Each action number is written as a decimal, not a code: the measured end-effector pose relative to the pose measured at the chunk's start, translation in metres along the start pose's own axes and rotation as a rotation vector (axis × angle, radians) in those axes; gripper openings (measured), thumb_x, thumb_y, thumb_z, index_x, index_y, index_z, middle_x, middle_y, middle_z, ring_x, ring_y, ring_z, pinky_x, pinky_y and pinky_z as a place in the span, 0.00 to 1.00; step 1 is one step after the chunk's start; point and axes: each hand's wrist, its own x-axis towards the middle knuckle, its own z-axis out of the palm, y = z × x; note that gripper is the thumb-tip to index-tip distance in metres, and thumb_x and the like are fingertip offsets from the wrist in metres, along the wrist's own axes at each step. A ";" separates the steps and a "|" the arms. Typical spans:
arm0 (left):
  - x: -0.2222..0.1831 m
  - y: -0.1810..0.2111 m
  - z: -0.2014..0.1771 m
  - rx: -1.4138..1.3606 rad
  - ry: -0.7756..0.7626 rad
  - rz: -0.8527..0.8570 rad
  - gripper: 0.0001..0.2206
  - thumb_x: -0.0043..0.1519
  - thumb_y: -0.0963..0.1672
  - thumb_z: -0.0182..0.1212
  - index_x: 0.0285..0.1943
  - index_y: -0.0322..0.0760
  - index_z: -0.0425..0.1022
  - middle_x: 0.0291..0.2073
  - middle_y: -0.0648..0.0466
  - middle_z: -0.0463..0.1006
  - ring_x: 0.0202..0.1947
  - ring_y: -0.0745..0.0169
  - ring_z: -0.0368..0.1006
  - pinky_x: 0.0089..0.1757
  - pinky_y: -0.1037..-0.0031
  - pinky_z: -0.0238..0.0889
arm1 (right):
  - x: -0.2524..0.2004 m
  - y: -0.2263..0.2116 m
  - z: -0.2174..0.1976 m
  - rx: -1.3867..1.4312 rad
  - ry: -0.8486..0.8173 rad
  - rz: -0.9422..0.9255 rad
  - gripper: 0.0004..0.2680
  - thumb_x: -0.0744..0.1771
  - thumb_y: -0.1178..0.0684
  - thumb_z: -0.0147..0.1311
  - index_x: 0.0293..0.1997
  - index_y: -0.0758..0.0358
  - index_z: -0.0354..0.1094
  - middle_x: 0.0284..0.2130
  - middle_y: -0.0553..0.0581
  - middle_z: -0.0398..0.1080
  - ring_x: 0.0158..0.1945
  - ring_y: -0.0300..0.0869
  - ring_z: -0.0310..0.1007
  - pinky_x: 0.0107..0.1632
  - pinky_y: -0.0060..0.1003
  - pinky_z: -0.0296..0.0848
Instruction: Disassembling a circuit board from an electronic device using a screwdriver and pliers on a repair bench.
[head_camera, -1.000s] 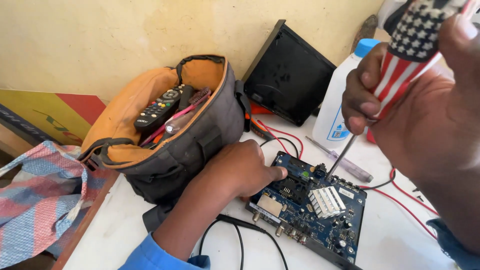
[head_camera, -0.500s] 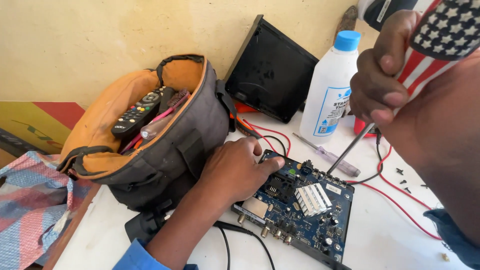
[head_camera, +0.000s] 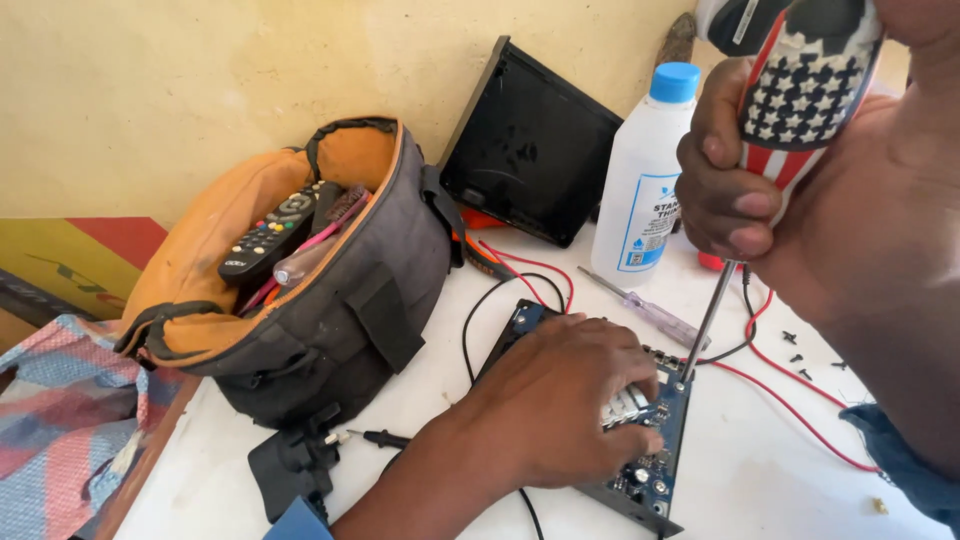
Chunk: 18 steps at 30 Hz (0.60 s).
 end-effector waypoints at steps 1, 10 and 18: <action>0.000 -0.002 -0.003 0.004 0.002 0.009 0.16 0.54 0.52 0.60 0.44 0.44 0.79 0.39 0.57 0.79 0.51 0.55 0.74 0.64 0.61 0.50 | 0.000 -0.002 0.003 -0.006 0.003 -0.008 0.23 0.58 0.29 0.55 0.24 0.64 0.60 0.11 0.50 0.48 0.12 0.37 0.47 0.17 0.31 0.46; -0.004 -0.005 -0.014 0.061 0.010 -0.151 0.14 0.54 0.53 0.65 0.41 0.45 0.78 0.39 0.58 0.79 0.53 0.59 0.70 0.46 0.63 0.63 | 0.001 -0.002 0.007 -0.003 0.149 -0.057 0.23 0.53 0.28 0.58 0.23 0.62 0.59 0.12 0.49 0.46 0.12 0.37 0.46 0.19 0.30 0.46; -0.004 -0.007 -0.005 0.050 0.063 -0.126 0.10 0.55 0.50 0.67 0.39 0.46 0.79 0.38 0.58 0.78 0.51 0.58 0.69 0.49 0.63 0.62 | -0.001 0.000 0.017 0.143 0.310 -0.099 0.22 0.46 0.33 0.61 0.23 0.62 0.62 0.19 0.51 0.59 0.15 0.34 0.50 0.18 0.27 0.45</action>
